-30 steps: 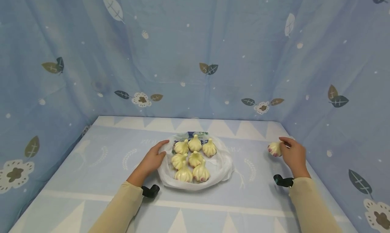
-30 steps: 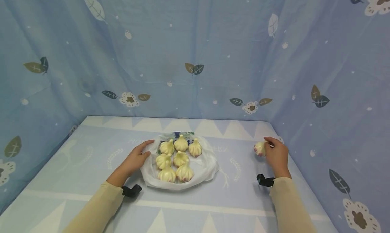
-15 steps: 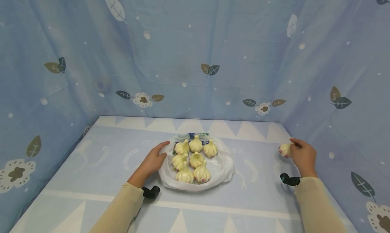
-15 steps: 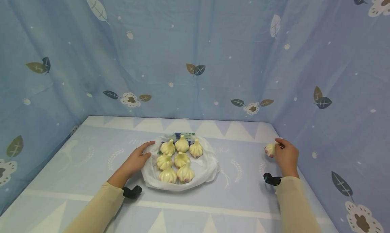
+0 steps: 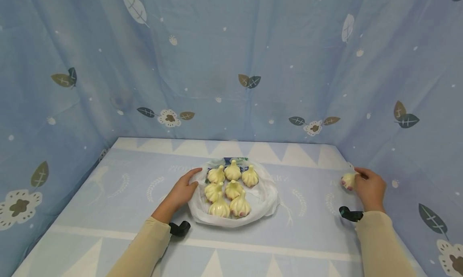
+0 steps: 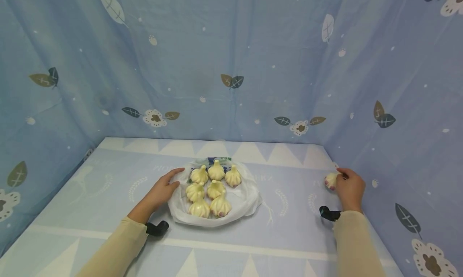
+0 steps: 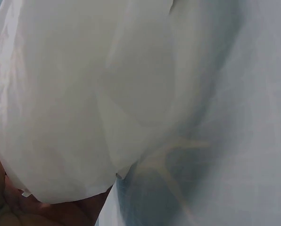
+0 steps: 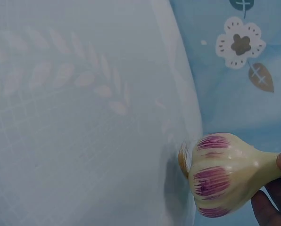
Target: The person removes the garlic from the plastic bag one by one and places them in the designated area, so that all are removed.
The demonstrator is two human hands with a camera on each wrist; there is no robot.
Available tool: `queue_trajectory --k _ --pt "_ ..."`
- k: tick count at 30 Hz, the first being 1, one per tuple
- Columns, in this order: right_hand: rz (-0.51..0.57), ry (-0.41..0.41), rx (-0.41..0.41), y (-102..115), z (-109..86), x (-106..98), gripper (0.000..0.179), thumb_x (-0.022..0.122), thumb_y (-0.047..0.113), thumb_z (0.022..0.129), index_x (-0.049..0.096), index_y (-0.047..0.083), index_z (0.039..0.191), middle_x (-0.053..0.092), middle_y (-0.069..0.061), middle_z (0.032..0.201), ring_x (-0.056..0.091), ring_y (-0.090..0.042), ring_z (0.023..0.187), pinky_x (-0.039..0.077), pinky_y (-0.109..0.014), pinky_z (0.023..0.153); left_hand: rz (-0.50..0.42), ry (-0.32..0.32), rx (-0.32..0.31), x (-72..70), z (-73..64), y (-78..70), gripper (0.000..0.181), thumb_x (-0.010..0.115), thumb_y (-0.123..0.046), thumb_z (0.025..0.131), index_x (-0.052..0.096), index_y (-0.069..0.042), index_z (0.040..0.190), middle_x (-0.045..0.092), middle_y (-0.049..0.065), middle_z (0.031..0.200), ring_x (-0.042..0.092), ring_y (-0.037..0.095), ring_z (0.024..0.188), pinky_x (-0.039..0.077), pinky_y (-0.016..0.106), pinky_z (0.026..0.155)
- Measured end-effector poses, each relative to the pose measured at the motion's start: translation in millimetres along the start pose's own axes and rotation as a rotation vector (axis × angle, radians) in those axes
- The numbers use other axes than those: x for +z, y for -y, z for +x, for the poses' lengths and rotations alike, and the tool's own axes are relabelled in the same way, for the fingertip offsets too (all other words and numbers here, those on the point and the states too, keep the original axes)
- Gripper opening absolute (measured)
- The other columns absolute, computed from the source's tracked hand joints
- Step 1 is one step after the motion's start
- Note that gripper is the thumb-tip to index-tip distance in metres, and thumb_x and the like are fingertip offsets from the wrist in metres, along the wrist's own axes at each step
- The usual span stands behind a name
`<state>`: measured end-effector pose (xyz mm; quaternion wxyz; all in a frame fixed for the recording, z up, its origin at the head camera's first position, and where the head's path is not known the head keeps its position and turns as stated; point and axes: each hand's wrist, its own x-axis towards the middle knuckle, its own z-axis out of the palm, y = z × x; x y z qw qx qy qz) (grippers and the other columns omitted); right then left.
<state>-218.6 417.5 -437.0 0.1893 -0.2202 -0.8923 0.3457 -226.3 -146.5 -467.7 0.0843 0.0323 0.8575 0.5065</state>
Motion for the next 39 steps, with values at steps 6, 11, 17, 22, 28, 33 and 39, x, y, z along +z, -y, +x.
queue_trajectory --k 6,11,17,22,28,33,39 --pt "0.000 -0.002 0.011 -6.7 0.0 0.8 0.041 0.043 0.015 0.097 0.059 0.003 0.132 0.059 -0.024 0.131 0.053 -0.038 0.120 0.045 -0.047 0.089 -0.011 0.000 0.006 -0.1 -0.7 0.8 0.052 0.041 -0.011 0.102 0.034 -0.025 0.151 0.023 0.014 0.160 0.016 0.036 0.149 0.018 0.059 0.118" --pt "-0.004 -0.014 0.002 -7.7 -0.2 1.0 0.039 0.045 0.013 0.097 0.060 0.002 0.130 0.059 -0.026 0.129 0.054 -0.038 0.118 0.045 -0.043 0.084 -0.017 -0.001 0.011 0.2 -1.9 -0.1 0.051 0.041 -0.010 0.101 0.034 -0.024 0.150 0.023 0.014 0.160 0.017 0.035 0.149 0.018 0.058 0.118" --pt "-0.013 -0.012 0.005 -5.9 -3.1 -0.2 0.039 0.045 0.014 0.097 0.060 0.002 0.131 0.059 -0.026 0.130 0.053 -0.038 0.117 0.045 -0.041 0.082 -0.026 -0.007 0.016 0.9 -3.0 -0.4 0.051 0.041 -0.010 0.101 0.035 -0.022 0.150 0.024 0.015 0.160 0.018 0.035 0.149 0.018 0.058 0.118" --pt "-0.021 0.001 0.011 -6.8 -5.4 -0.8 0.041 0.046 0.015 0.096 0.058 0.000 0.132 0.057 -0.027 0.131 0.051 -0.040 0.118 0.044 -0.048 0.086 -0.024 -0.013 0.020 1.0 -3.4 0.3 0.051 0.042 -0.010 0.101 0.035 -0.022 0.150 0.024 0.014 0.160 0.018 0.036 0.149 0.018 0.058 0.119" --pt "-0.028 -0.020 -0.008 -10.0 -9.4 -0.1 0.040 0.047 0.014 0.094 0.060 -0.001 0.130 0.058 -0.028 0.128 0.052 -0.041 0.116 0.043 -0.050 0.087 -0.017 -0.009 0.017 1.9 -2.2 2.4 0.051 0.042 -0.010 0.101 0.035 -0.022 0.150 0.024 0.014 0.160 0.017 0.035 0.149 0.017 0.057 0.119" --pt "-0.049 -0.023 -0.050 -10.7 -11.3 0.4 0.038 0.048 0.014 0.096 0.060 -0.001 0.128 0.055 -0.030 0.129 0.049 -0.046 0.117 0.042 -0.057 0.090 -0.009 -0.010 0.009 1.8 -1.1 2.1 0.051 0.042 -0.011 0.101 0.035 -0.024 0.150 0.024 0.013 0.160 0.017 0.035 0.149 0.017 0.058 0.119" --pt "-0.090 -0.011 -0.148 3.0 -18.5 -0.6 0.037 0.048 0.016 0.097 0.062 0.001 0.127 0.052 -0.030 0.134 0.048 -0.049 0.121 0.042 -0.060 0.093 0.000 -0.005 -0.006 0.4 -1.5 2.0 0.051 0.041 -0.012 0.102 0.035 -0.025 0.150 0.024 0.013 0.160 0.016 0.035 0.149 0.018 0.059 0.118"
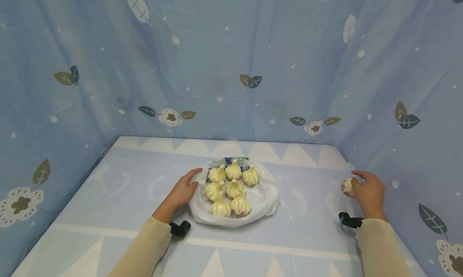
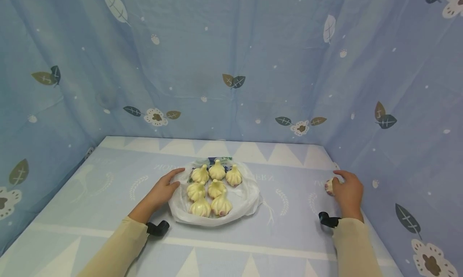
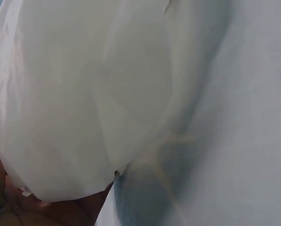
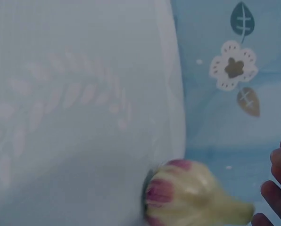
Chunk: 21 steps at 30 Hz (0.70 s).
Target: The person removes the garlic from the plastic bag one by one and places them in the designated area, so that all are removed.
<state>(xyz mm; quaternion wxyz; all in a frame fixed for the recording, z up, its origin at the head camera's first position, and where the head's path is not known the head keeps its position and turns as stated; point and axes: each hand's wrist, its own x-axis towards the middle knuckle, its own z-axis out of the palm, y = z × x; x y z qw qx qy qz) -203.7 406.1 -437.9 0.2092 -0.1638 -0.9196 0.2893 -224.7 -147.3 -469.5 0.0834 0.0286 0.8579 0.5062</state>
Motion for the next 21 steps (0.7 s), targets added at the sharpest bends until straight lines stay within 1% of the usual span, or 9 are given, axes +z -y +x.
queue_trajectory --k 2,5,10,14,17,21 --pt "-0.015 0.007 -0.034 9.5 -1.8 -1.8 0.036 0.048 0.015 0.097 0.062 0.000 0.127 0.051 -0.030 0.136 0.045 -0.050 0.125 0.039 -0.062 0.098 0.001 0.000 -0.002 -0.7 0.0 -0.1 0.051 0.041 -0.011 0.102 0.035 -0.024 0.150 0.023 0.013 0.160 0.016 0.035 0.149 0.017 0.059 0.118" --pt "-0.033 0.004 -0.087 24.4 -4.0 -3.2 0.034 0.050 0.013 0.096 0.063 0.000 0.125 0.052 -0.029 0.136 0.044 -0.050 0.127 0.037 -0.062 0.102 0.002 -0.002 -0.003 -1.5 0.2 -0.2 0.051 0.041 -0.011 0.102 0.035 -0.024 0.150 0.023 0.013 0.161 0.015 0.035 0.149 0.016 0.058 0.119" --pt "-0.043 0.042 -0.139 42.9 -8.6 2.8 0.033 0.055 0.012 0.094 0.063 0.002 0.125 0.051 -0.029 0.136 0.043 -0.050 0.128 0.037 -0.063 0.102 0.011 -0.006 -0.001 -2.3 0.5 1.4 0.050 0.040 -0.010 0.101 0.036 -0.023 0.150 0.025 0.013 0.160 0.017 0.035 0.149 0.016 0.058 0.119" --pt "-0.048 0.069 -0.203 54.5 -10.6 11.5 0.033 0.058 0.011 0.093 0.062 0.002 0.124 0.051 -0.028 0.136 0.043 -0.050 0.127 0.036 -0.066 0.101 0.020 -0.005 0.009 -3.2 0.7 2.2 0.050 0.038 -0.010 0.102 0.036 -0.024 0.150 0.026 0.013 0.159 0.018 0.035 0.149 0.017 0.057 0.119" --pt "-0.036 0.108 -0.223 65.3 -11.9 17.4 0.034 0.060 0.011 0.093 0.061 0.003 0.126 0.050 -0.027 0.137 0.043 -0.049 0.128 0.036 -0.066 0.101 0.019 -0.005 0.017 -4.6 0.4 1.3 0.049 0.038 -0.010 0.102 0.037 -0.024 0.149 0.028 0.013 0.159 0.019 0.035 0.148 0.018 0.057 0.119" --pt "-0.021 0.190 -0.229 80.4 -16.4 24.3 0.036 0.060 0.013 0.093 0.059 0.006 0.128 0.047 -0.024 0.141 0.042 -0.048 0.130 0.039 -0.064 0.101 0.024 -0.008 0.020 -6.5 -0.3 1.0 0.049 0.037 -0.009 0.102 0.038 -0.023 0.149 0.029 0.014 0.158 0.020 0.035 0.148 0.019 0.057 0.119"
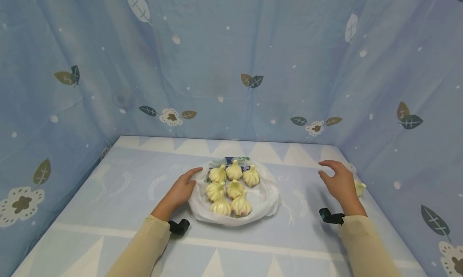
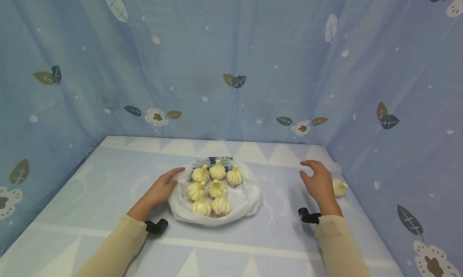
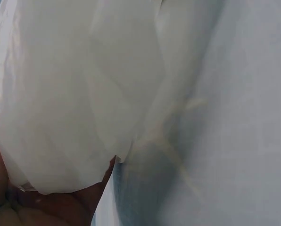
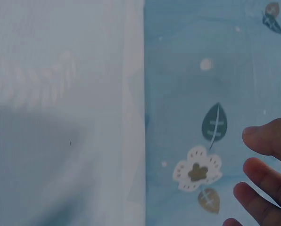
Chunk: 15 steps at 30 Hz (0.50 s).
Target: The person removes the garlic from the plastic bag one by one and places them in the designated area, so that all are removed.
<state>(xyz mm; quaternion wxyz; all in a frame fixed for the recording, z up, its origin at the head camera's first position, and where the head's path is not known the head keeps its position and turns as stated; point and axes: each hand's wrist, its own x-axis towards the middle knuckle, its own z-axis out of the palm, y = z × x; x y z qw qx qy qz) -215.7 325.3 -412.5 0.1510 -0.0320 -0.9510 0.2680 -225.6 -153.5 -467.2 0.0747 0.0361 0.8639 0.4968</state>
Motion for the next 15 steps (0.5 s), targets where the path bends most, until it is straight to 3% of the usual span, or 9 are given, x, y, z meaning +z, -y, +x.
queue_trajectory --k 15 --pt "0.050 0.103 -0.225 52.4 -8.5 31.2 0.038 0.067 0.016 0.090 0.061 0.010 0.127 0.053 -0.017 0.138 0.048 -0.040 0.129 0.044 -0.059 0.100 0.003 -0.008 -0.014 -4.5 2.3 1.4 0.050 0.035 -0.006 0.101 0.038 -0.021 0.149 0.028 0.014 0.159 0.019 0.036 0.148 0.018 0.057 0.119"
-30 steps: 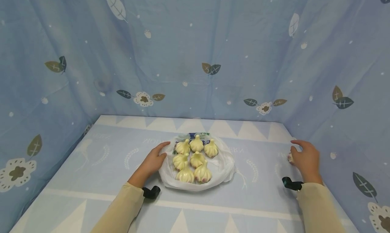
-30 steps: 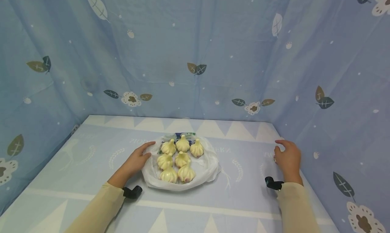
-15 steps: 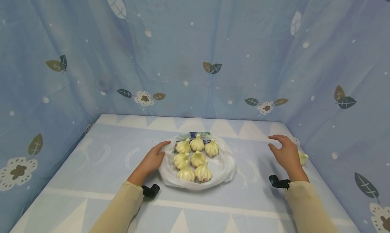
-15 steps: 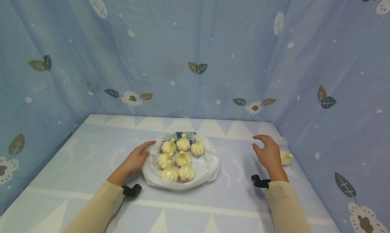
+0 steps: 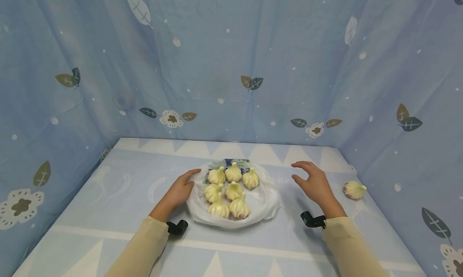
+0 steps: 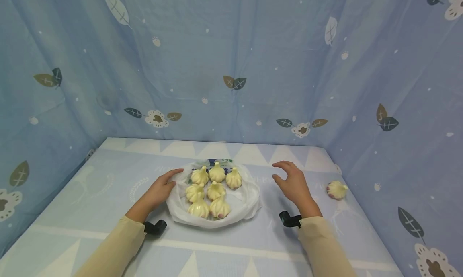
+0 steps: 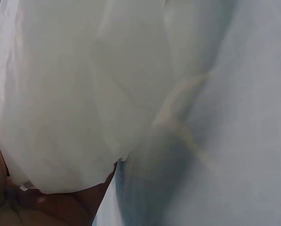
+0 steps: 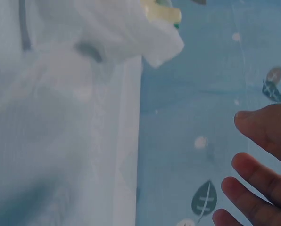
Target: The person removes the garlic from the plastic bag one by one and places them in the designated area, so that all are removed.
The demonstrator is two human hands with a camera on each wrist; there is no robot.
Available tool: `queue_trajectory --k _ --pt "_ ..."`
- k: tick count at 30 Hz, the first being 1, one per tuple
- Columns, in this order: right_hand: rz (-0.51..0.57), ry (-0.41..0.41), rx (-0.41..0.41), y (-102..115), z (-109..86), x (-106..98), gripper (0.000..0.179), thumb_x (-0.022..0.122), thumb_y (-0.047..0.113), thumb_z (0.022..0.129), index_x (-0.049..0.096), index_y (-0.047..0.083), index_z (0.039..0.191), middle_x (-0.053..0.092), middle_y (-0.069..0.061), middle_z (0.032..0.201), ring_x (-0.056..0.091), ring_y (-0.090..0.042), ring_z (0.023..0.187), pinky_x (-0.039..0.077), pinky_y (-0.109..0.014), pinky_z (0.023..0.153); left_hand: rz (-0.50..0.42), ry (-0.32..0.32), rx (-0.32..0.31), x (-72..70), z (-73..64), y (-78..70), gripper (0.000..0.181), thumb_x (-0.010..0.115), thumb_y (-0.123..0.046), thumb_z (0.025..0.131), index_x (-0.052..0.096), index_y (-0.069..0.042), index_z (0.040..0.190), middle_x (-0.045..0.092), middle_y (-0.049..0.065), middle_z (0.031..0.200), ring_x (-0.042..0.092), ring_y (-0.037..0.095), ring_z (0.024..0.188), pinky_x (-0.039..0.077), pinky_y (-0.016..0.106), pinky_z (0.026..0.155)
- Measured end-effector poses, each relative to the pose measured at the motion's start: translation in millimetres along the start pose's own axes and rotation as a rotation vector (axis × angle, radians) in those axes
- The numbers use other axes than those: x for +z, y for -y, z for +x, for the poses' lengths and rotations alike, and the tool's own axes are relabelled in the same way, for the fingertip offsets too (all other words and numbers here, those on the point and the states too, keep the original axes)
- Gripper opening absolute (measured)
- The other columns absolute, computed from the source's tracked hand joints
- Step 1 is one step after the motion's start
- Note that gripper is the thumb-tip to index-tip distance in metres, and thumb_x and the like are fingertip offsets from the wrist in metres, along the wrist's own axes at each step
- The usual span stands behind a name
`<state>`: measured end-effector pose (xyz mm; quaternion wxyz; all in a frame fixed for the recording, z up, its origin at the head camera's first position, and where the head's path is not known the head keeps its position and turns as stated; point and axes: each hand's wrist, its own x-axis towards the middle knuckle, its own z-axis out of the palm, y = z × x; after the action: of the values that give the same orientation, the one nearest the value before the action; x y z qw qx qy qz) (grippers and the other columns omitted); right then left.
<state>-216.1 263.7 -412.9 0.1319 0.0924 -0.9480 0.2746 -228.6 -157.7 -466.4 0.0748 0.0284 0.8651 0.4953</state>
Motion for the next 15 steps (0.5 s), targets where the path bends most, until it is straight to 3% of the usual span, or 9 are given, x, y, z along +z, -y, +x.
queue_trajectory --k 9,15 --pt "0.026 0.073 -0.140 29.6 3.8 20.7 0.039 0.069 0.021 0.090 0.062 0.016 0.127 0.057 -0.009 0.136 0.053 -0.034 0.126 0.047 -0.055 0.099 -0.002 -0.002 0.001 1.6 -1.3 -2.5 0.050 0.036 -0.007 0.101 0.039 -0.022 0.149 0.028 0.013 0.158 0.019 0.035 0.148 0.019 0.057 0.119" --pt "0.100 0.184 -0.204 45.5 2.4 36.1 0.039 0.068 0.023 0.091 0.061 0.018 0.129 0.058 -0.005 0.135 0.059 -0.032 0.118 0.051 -0.053 0.094 0.000 0.002 -0.009 3.0 -1.3 -0.9 0.050 0.036 -0.008 0.102 0.038 -0.023 0.149 0.028 0.014 0.159 0.020 0.035 0.148 0.019 0.057 0.118"
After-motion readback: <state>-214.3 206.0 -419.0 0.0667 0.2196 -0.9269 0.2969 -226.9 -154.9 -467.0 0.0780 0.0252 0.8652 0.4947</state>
